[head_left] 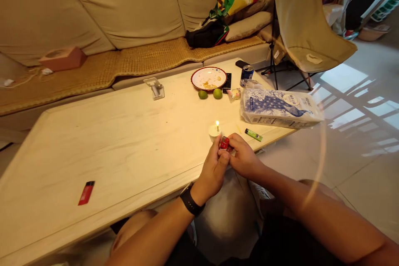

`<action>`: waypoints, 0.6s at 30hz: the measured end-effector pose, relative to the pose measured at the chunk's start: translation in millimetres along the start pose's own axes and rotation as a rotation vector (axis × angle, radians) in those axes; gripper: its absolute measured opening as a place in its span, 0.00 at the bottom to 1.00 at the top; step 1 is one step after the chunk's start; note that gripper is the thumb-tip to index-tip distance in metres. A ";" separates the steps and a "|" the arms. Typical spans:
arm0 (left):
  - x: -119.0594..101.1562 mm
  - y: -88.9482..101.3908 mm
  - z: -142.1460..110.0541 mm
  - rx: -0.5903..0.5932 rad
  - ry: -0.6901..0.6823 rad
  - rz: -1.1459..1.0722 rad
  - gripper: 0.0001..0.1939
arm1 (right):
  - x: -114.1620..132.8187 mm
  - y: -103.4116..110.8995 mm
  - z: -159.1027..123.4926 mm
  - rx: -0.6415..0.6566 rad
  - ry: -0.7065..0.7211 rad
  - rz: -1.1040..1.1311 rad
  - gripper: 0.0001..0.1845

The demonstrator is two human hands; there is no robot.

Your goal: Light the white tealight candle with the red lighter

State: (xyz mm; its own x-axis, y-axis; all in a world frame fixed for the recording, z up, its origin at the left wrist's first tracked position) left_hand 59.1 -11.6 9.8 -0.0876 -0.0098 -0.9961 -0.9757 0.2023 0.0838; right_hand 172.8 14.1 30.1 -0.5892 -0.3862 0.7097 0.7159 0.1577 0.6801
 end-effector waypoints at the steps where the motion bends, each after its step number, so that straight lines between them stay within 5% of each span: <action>1: 1.2 -1.7 -1.1 0.012 0.014 -0.009 0.33 | -0.9 1.2 -1.0 -0.034 -0.002 0.020 0.08; 7: 9.6 11.3 4.1 -0.049 0.062 -0.048 0.25 | -22.7 22.4 -5.4 -0.195 -0.119 0.202 0.17; 13: 10.9 62.8 17.3 -0.322 0.053 -0.043 0.23 | -34.3 43.8 -1.1 -0.200 -0.085 0.138 0.22; 18: 19.3 101.1 29.1 -0.449 0.036 -0.036 0.22 | -46.4 39.2 0.2 -0.087 -0.153 0.135 0.18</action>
State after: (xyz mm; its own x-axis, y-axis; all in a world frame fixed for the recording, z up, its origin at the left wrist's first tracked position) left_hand -35.3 37.1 -1.7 -0.0516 -0.0444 -0.9977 -0.9681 -0.2432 0.0609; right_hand 228.1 38.4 23.9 -0.5313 -0.2234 0.8172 0.8177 0.1168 0.5636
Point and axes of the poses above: each hand's wrist, its own z-axis towards the middle knuckle, its own y-axis out of the back of the hand, x = y × z, the point moved 6 cm from there along z, towards the middle knuckle, and after that the axes turned 5 degrees about y, right-handed, at the moved point
